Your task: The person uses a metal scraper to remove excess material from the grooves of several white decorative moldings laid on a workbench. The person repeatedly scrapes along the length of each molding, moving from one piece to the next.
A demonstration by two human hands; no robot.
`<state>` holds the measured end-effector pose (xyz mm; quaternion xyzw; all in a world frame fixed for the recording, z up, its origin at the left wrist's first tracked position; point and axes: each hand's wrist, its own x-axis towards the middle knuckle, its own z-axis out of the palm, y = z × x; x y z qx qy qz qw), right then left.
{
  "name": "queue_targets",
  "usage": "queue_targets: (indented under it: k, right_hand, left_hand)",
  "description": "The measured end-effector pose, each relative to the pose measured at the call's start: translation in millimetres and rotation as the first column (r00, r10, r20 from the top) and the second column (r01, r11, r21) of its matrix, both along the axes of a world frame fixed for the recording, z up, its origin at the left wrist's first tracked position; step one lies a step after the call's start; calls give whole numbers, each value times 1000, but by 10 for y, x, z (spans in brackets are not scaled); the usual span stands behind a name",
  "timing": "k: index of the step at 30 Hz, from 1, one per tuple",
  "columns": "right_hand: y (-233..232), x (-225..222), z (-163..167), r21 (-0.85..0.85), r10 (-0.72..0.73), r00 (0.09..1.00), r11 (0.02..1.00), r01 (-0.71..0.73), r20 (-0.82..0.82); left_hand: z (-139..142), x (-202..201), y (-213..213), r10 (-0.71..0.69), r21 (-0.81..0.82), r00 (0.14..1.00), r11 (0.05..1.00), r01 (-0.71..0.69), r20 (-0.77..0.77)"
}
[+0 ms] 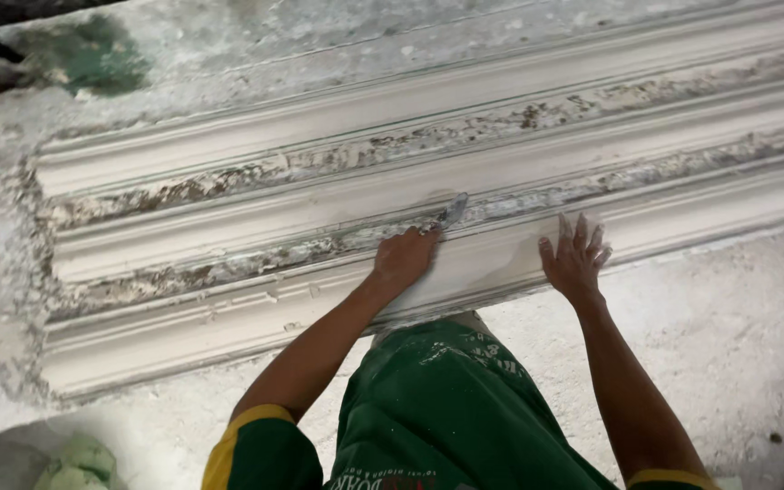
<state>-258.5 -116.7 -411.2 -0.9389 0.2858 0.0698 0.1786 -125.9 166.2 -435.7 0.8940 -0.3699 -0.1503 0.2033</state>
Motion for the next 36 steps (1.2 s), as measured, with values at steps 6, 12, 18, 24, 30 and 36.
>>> queue_targets:
  k: [6,12,18,24,30,36]
  right_hand:
    - [-138,-228,137,75,-4,1000,997,6,-29]
    - [-157,-120,182,74,-16,985,997,29,-172]
    - [-214,-135,301,93,-3,982,995,20,-187]
    - [-504,-597,84,30,135,989,990,-137,55]
    - [-1930,-1233,-157,-130,142,906,987,-97,400]
    - [-3102,-948,-272,-149,160,909,983,-109,385]
  left_hand:
    - [438,219,725,-56,252,998,966,64,-38]
    - [515,88,-94,-94,249,995,965,84,29]
    - [690,-241,-2019,-65,-9,993,998,65,-99]
    - [661,-254,-2286,-135,178,990,974,142,-51]
    - [628,-137,-1473,-302,554,943,814,177,143]
    - [155,-453,-3304,80,366,991,930,-34,-111]
